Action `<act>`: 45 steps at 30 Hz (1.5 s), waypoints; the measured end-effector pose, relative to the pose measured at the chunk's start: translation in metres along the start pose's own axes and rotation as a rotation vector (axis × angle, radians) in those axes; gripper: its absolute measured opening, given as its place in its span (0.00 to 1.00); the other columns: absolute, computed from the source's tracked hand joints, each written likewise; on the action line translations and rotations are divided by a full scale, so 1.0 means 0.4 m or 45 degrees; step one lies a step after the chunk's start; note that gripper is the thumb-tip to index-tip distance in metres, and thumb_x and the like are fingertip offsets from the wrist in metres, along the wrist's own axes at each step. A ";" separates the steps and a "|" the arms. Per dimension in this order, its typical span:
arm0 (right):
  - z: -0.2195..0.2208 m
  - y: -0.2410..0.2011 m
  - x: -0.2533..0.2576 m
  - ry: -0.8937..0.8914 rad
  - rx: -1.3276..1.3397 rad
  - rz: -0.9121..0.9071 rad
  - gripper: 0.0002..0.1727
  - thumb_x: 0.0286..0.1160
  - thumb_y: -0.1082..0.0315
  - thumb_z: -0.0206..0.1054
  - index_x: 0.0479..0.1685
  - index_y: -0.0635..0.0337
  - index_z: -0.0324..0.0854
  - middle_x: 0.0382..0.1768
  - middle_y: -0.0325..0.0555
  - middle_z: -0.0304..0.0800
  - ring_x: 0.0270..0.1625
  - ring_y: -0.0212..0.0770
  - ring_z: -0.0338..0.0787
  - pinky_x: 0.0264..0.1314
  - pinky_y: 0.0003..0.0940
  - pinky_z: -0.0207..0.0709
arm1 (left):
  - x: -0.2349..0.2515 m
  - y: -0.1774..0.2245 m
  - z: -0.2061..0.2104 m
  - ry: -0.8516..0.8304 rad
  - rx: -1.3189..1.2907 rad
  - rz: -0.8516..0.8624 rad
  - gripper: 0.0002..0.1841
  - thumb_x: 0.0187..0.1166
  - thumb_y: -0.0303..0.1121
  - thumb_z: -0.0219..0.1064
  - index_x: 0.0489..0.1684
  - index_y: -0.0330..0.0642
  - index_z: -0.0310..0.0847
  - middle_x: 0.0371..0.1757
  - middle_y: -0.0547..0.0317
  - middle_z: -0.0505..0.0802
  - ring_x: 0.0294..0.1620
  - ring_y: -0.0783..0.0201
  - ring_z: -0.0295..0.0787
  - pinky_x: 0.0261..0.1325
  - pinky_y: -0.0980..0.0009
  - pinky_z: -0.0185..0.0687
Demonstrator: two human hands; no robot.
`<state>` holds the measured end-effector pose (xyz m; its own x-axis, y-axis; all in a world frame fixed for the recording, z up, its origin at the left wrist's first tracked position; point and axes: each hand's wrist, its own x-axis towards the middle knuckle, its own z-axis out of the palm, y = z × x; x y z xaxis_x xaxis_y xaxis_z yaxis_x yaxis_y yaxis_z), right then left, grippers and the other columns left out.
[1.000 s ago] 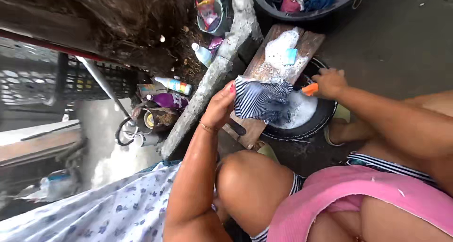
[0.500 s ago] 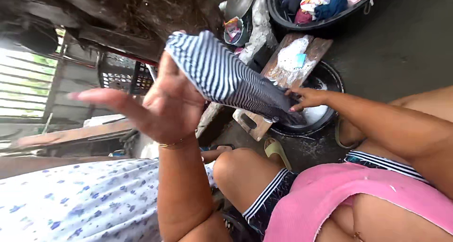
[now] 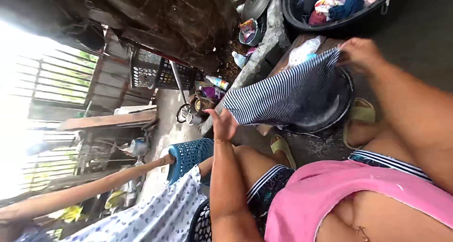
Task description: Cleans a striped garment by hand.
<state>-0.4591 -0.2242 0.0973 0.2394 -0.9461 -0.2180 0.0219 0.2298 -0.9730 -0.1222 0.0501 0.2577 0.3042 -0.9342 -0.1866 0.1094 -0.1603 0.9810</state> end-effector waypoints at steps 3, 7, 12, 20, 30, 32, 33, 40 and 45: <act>-0.024 -0.087 -0.017 0.022 0.183 -0.165 0.11 0.86 0.61 0.60 0.52 0.60 0.76 0.34 0.35 0.86 0.31 0.29 0.88 0.41 0.33 0.88 | -0.021 0.082 -0.010 -0.107 0.058 0.052 0.65 0.49 0.94 0.39 0.86 0.55 0.63 0.68 0.60 0.90 0.66 0.59 0.89 0.63 0.54 0.88; -0.021 -0.179 -0.052 -0.032 0.305 -0.330 0.05 0.85 0.63 0.58 0.45 0.52 0.75 0.30 0.27 0.87 0.30 0.27 0.89 0.40 0.31 0.88 | -0.047 0.172 0.010 -0.226 0.119 0.187 0.62 0.50 0.93 0.39 0.84 0.59 0.67 0.68 0.64 0.90 0.65 0.61 0.89 0.62 0.55 0.89; -0.009 -0.264 -0.089 -0.183 0.607 -0.519 0.06 0.86 0.65 0.56 0.45 0.52 0.78 0.34 0.33 0.91 0.36 0.32 0.92 0.44 0.35 0.89 | -0.057 0.256 0.063 -0.308 -0.049 0.535 0.57 0.54 0.86 0.57 0.76 0.45 0.73 0.67 0.56 0.90 0.69 0.57 0.86 0.73 0.51 0.82; 0.086 -0.226 -0.131 -0.781 0.254 -0.384 0.07 0.77 0.70 0.59 0.34 0.51 0.81 0.26 0.27 0.86 0.27 0.23 0.85 0.32 0.25 0.84 | 0.075 -0.179 0.218 -0.123 -0.010 -0.198 0.21 0.80 0.53 0.66 0.60 0.50 0.80 0.41 0.67 0.95 0.40 0.73 0.92 0.44 0.68 0.91; 0.157 0.391 -0.023 -1.117 -1.513 0.323 0.34 0.70 0.58 0.79 0.77 0.59 0.79 0.80 0.67 0.72 0.84 0.72 0.66 0.82 0.73 0.57 | 0.330 -0.678 0.353 -1.266 1.257 -0.759 0.29 0.95 0.40 0.49 0.84 0.24 0.62 0.83 0.27 0.73 0.87 0.39 0.66 0.90 0.46 0.55; 0.162 0.490 -0.020 -1.229 -1.572 0.380 0.34 0.73 0.57 0.76 0.82 0.51 0.75 0.88 0.62 0.61 0.90 0.68 0.58 0.85 0.71 0.55 | 0.348 -0.765 0.345 -1.371 1.392 -0.817 0.30 0.94 0.42 0.50 0.86 0.27 0.60 0.88 0.29 0.65 0.89 0.37 0.61 0.88 0.41 0.56; 0.168 0.518 -0.021 -1.278 -1.579 0.400 0.36 0.75 0.57 0.74 0.86 0.48 0.71 0.92 0.59 0.54 0.93 0.68 0.51 0.85 0.72 0.54 | 0.356 -0.796 0.332 -1.355 1.470 -0.855 0.30 0.93 0.42 0.51 0.88 0.31 0.59 0.92 0.32 0.58 0.91 0.35 0.55 0.87 0.37 0.55; 0.256 0.564 0.065 -1.075 -1.533 0.354 0.41 0.77 0.49 0.72 0.90 0.46 0.64 0.90 0.59 0.58 0.91 0.64 0.57 0.87 0.64 0.57 | 0.448 -0.670 0.254 -0.707 1.392 -1.064 0.27 0.90 0.27 0.53 0.88 0.30 0.58 0.89 0.37 0.67 0.92 0.48 0.57 0.93 0.54 0.49; 0.349 0.571 0.145 -0.854 -1.405 0.109 0.26 0.80 0.52 0.68 0.66 0.65 0.84 0.71 0.66 0.83 0.80 0.65 0.76 0.84 0.62 0.63 | 0.538 -0.644 0.226 -0.640 1.407 -1.279 0.25 0.93 0.34 0.51 0.85 0.31 0.64 0.87 0.39 0.71 0.91 0.51 0.62 0.92 0.57 0.51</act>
<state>-0.3046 -0.1948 -0.1269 0.6442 -0.5657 -0.5147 -0.7487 -0.3288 -0.5757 -0.1704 -0.1386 -0.0305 0.1774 -0.2774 -0.9442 -0.7209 -0.6898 0.0672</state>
